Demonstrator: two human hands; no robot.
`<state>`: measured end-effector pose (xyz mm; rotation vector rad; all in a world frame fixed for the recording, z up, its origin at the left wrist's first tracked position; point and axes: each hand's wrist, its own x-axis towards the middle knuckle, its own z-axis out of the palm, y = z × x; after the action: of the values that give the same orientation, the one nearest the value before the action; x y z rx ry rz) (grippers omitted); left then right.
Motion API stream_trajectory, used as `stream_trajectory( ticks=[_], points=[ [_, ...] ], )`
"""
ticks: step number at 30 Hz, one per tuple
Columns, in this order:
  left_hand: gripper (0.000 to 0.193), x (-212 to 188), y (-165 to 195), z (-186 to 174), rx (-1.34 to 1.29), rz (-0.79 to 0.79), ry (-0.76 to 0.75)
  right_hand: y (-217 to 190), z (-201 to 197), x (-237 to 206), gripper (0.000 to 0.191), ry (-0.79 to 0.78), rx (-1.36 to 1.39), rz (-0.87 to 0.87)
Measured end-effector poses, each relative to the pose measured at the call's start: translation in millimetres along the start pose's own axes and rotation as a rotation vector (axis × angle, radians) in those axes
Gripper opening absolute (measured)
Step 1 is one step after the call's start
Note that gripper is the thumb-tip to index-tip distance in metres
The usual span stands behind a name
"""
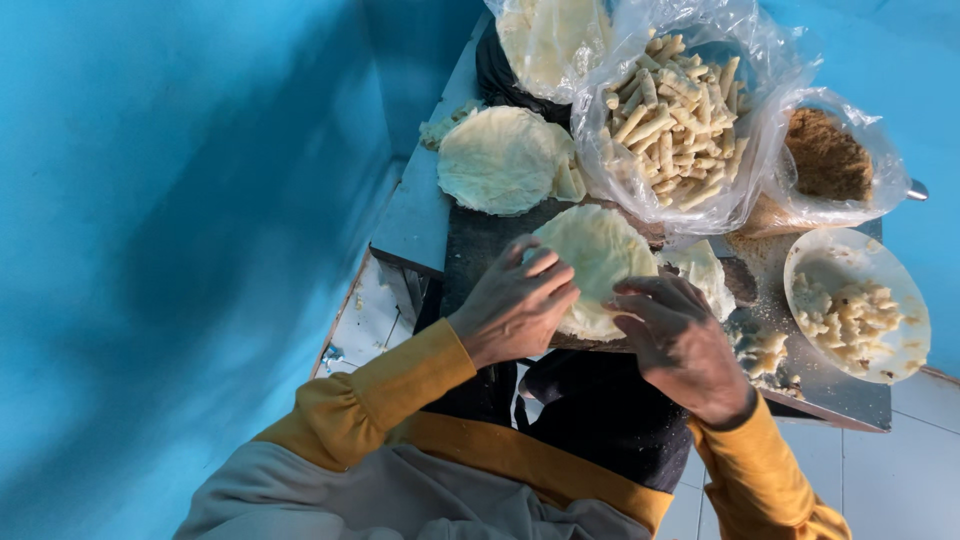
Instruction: The person sits at a small table and tears thin sheets off round cakes of a white dough-like material by hand, stretching and flattening the pieces and setting them on the table beside a bag of puffed snack sticks and a bowl of pieces.
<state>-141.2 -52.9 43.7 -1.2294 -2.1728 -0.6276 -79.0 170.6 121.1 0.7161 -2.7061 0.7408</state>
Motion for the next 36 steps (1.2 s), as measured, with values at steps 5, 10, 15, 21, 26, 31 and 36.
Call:
stream_trajectory(
  ticks=[5,10,15,21,26,31,36],
  points=[
    [0.017,-1,5,-7,-0.081,0.016,0.067,-1,18,12,0.038,-0.004,-0.051,-0.022],
    [0.012,-3,-34,-19,-0.272,-0.263,0.055,7,38,15,0.057,-0.160,-0.197,-0.114],
    [0.025,38,-137,-21,0.155,-0.457,0.396,9,40,15,0.054,-0.113,-0.221,-0.081],
    [0.044,72,-166,-17,0.326,-0.590,0.057,12,53,13,0.057,-0.133,-0.273,-0.092],
    [0.027,91,-160,-22,0.317,-0.608,-0.021,16,54,11,0.057,-0.121,-0.284,-0.100],
    [0.015,95,-154,-24,0.244,-0.505,0.057,23,59,10,0.057,-0.106,-0.283,-0.117],
    [0.018,89,-153,-36,-0.153,-0.478,0.058,34,67,7,0.057,-0.138,-0.311,-0.101]
  ],
)
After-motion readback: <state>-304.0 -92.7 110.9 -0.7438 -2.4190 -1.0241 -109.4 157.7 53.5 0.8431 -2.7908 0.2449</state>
